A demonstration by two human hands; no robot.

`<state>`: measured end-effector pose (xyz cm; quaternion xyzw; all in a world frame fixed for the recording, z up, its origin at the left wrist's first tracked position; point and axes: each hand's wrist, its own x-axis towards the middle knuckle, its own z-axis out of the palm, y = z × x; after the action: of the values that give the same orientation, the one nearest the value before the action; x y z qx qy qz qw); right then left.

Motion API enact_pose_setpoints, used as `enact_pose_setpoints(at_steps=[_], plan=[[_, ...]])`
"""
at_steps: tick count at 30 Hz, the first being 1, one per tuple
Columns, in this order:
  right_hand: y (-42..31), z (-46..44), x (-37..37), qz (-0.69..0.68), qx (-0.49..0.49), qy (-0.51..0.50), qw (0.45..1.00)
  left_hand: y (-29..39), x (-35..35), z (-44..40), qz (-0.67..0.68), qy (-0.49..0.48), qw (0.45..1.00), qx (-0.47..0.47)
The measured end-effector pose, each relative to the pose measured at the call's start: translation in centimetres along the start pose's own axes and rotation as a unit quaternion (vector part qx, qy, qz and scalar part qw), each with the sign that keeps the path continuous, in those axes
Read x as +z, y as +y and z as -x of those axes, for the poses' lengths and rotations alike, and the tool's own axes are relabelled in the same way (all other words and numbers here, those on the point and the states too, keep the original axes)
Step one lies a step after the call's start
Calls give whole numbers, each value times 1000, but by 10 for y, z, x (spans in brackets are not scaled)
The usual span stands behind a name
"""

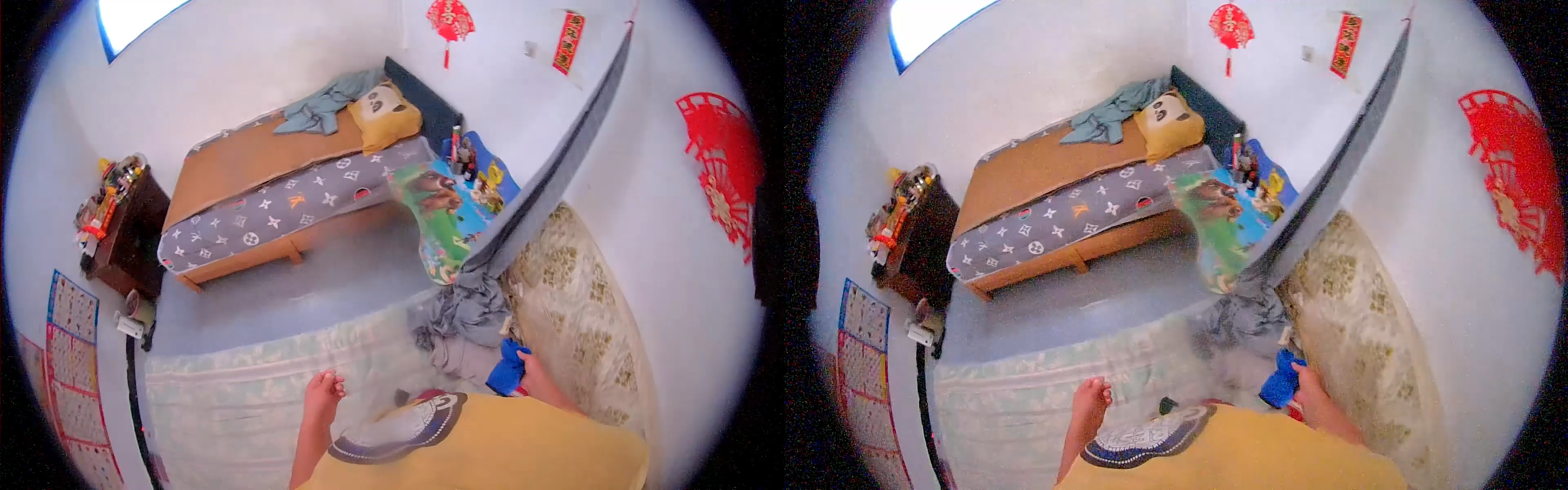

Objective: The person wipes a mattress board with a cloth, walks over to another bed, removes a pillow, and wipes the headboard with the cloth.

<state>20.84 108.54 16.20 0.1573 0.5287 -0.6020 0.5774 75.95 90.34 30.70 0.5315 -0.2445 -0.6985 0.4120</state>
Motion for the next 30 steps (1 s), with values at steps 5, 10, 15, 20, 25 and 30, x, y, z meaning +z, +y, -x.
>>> enact_pose_setpoints(at_steps=[5,10,15,20,25,30], plan=[[-46,-56,156,86,-47,-99,990,12,-30,-33,-219,10,969,111],[-47,-19,342,90,3,-250,964,54,-18,-16,59,133,986,81],[6,17,466,81,66,-389,915,67,-79,5,88,208,974,29],[73,28,551,50,109,-444,888,116,-147,-54,90,164,982,34],[111,7,632,124,-16,-309,943,208,-227,-142,92,107,987,81],[-8,17,645,190,-185,-202,943,185,-386,-169,183,372,903,114]])
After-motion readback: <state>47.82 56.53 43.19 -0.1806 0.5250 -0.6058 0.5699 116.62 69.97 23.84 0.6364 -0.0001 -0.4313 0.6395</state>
